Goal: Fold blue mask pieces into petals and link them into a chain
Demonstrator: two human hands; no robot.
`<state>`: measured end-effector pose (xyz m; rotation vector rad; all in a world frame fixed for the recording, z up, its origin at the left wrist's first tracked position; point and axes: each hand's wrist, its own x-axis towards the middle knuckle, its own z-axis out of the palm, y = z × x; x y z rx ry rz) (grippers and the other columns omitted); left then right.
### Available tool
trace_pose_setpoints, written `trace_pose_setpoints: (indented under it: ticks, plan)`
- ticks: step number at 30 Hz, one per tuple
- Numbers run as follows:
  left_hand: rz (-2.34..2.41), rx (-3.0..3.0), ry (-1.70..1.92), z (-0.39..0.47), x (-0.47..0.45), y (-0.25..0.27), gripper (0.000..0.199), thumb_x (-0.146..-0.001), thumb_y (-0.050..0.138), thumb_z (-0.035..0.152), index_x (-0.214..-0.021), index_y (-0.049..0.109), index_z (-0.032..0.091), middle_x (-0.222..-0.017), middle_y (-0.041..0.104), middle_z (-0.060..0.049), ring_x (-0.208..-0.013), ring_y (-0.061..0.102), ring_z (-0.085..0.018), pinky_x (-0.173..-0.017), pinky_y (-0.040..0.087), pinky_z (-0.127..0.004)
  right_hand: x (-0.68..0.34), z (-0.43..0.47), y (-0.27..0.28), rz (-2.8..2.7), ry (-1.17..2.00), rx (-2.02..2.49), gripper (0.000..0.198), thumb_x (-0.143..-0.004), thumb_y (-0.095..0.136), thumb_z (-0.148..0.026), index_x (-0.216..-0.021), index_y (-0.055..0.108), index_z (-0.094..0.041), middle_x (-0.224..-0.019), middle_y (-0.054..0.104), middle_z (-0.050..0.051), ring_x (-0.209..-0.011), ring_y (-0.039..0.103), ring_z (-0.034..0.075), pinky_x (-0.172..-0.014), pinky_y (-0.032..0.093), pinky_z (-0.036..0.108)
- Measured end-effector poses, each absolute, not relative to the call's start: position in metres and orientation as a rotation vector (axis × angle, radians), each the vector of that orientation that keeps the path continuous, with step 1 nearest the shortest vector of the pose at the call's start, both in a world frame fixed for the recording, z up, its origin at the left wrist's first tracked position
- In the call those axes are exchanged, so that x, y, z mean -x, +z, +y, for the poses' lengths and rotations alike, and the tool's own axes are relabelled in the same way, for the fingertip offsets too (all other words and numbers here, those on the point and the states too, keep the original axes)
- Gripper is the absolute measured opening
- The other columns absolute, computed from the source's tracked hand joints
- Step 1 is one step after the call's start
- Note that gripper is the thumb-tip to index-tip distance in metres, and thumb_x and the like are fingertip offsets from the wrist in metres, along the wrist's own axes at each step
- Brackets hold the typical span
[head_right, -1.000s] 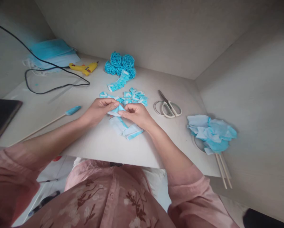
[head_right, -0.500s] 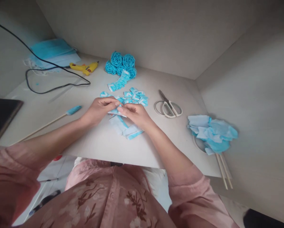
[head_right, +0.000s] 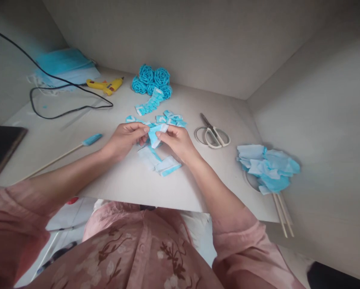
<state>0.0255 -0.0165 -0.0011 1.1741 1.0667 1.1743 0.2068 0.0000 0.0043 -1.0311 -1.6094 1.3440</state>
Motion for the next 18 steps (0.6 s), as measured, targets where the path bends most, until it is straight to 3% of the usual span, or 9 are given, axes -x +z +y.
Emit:
trace_pose_setpoints:
  ticks: [8,18]
  plan:
    - [1.067,-1.392,1.031,-0.0136,-0.0207,-0.0003,0.042,-0.08,0.066,0.052,-0.063,0.068,0.013,-0.056,0.061,-0.003,-0.048,0.051,-0.008,-0.049,0.042,-0.021,-0.217,0.0037,0.0113,-1.922,1.07,1.073,0.024,-0.081,0.066,-0.04,-0.076,0.068,-0.017,-0.068,0.06,-0.001,-0.067,0.05,0.013,-0.067,0.041,0.027]
    - [1.011,-1.359,1.003,-0.0144,-0.0189,0.0014,0.034,-0.077,0.071,0.045,-0.067,0.07,0.013,-0.065,0.069,-0.005,-0.051,0.051,-0.008,-0.048,0.04,-0.021,-0.2172,0.006,0.0091,-1.831,1.08,1.101,0.043,-0.081,0.066,-0.056,-0.062,0.057,-0.019,-0.062,0.051,-0.002,-0.065,0.046,0.013,-0.064,0.037,0.027]
